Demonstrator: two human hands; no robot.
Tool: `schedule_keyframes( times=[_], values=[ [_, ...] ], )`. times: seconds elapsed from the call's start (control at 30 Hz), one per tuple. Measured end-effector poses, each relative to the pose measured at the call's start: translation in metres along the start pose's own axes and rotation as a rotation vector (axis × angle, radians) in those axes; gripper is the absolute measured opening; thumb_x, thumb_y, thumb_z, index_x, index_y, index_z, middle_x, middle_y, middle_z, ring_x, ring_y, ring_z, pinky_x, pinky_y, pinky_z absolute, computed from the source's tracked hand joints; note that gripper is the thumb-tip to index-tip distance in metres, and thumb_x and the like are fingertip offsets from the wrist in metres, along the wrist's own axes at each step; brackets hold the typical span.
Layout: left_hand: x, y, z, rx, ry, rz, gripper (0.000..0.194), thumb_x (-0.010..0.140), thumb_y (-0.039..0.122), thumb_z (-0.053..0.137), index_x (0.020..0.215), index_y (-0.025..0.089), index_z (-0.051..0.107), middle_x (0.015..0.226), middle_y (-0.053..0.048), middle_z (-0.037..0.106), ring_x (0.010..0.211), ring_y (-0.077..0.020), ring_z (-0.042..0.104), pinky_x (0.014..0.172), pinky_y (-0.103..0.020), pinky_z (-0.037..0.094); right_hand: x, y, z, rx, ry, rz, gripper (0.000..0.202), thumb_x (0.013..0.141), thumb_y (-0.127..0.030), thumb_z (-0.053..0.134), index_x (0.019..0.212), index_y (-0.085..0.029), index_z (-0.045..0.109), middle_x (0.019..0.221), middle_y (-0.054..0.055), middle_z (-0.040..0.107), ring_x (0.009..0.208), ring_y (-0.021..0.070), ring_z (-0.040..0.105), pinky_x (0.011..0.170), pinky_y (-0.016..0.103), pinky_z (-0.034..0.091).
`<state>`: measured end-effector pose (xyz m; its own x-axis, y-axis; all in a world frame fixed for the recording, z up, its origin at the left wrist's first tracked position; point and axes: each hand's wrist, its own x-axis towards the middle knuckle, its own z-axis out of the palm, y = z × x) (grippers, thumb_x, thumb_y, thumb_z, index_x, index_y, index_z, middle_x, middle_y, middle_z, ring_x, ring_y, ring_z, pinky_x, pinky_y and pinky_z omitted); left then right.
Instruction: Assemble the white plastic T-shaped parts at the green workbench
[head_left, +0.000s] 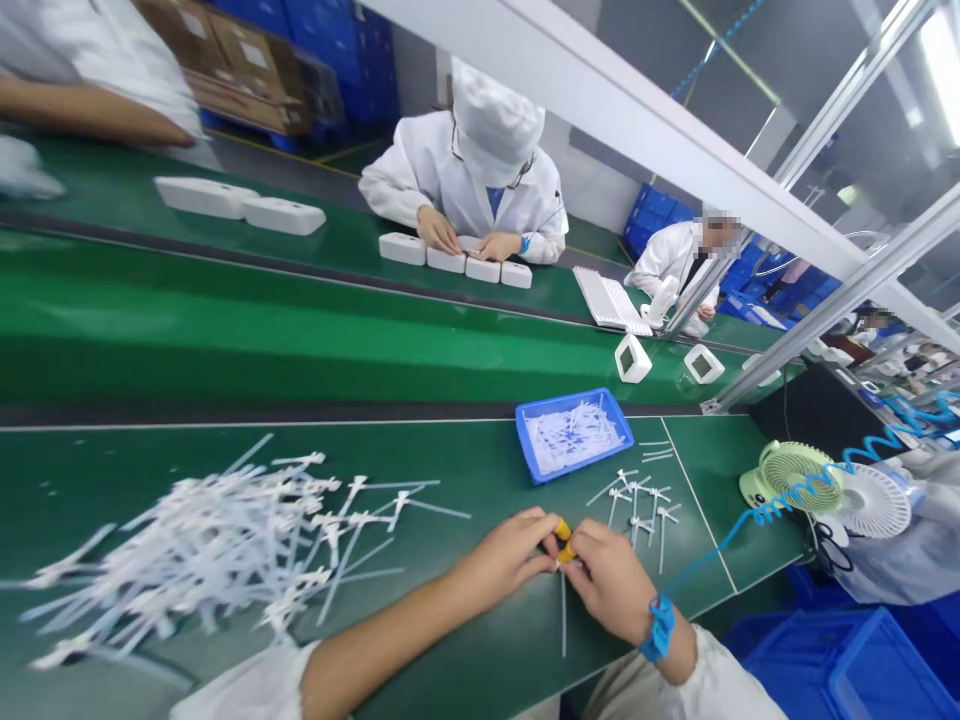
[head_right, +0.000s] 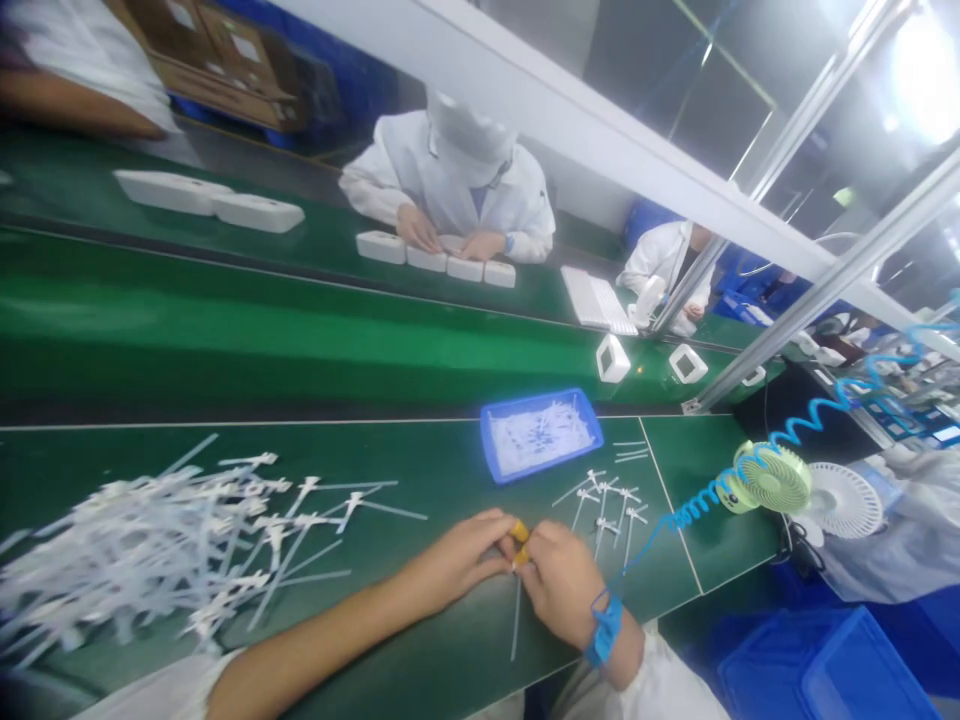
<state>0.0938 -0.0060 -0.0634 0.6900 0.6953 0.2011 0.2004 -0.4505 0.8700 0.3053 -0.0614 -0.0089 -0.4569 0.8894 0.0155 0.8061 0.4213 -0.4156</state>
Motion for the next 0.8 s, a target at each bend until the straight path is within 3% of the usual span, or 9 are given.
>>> schedule_keyframes(
  times=[0.13,0.37,0.53,0.8],
  values=[
    [0.001,0.001,-0.001,0.008,-0.002,-0.029,0.013,0.1,0.024,0.069,0.094,0.023,0.058,0.094,-0.002,0.073,0.1,-0.024,0.066,0.085,-0.031,0.045,0.0,-0.003,-0.002,0.034,0.008,0.048,0.012,0.1,-0.016,0.074,0.095,-0.021,0.065,0.099,0.003,0.066,0.088,0.019,0.066,0.076,0.028,0.049],
    [-0.002,0.006,-0.002,0.048,-0.029,-0.03,0.008,0.101,0.023,0.067,0.101,0.023,0.059,0.099,-0.003,0.074,0.102,-0.0248,0.065,0.088,-0.033,0.044,0.005,-0.002,-0.002,0.014,-0.039,0.077,0.011,0.099,-0.007,0.069,0.098,-0.018,0.067,0.103,0.005,0.068,0.095,0.0206,0.068,0.082,0.03,0.05],
    [-0.006,0.01,0.0,0.101,-0.009,-0.051,0.02,0.092,0.024,0.076,0.105,0.022,0.061,0.109,-0.005,0.07,0.106,-0.0267,0.063,0.09,-0.035,0.046,0.006,-0.002,0.0,0.065,-0.02,0.123,0.013,0.098,-0.008,0.07,0.094,-0.02,0.07,0.098,0.003,0.068,0.093,0.0193,0.069,0.082,0.028,0.049],
    [-0.008,0.012,0.003,0.111,-0.003,-0.06,0.01,0.097,0.023,0.069,0.099,0.022,0.059,0.106,-0.006,0.068,0.103,-0.0268,0.063,0.087,-0.035,0.046,0.002,-0.002,-0.008,0.078,-0.058,0.036,0.022,0.094,-0.001,0.067,0.102,-0.021,0.068,0.108,0.005,0.071,0.1,0.0217,0.071,0.093,0.031,0.055]
  ],
)
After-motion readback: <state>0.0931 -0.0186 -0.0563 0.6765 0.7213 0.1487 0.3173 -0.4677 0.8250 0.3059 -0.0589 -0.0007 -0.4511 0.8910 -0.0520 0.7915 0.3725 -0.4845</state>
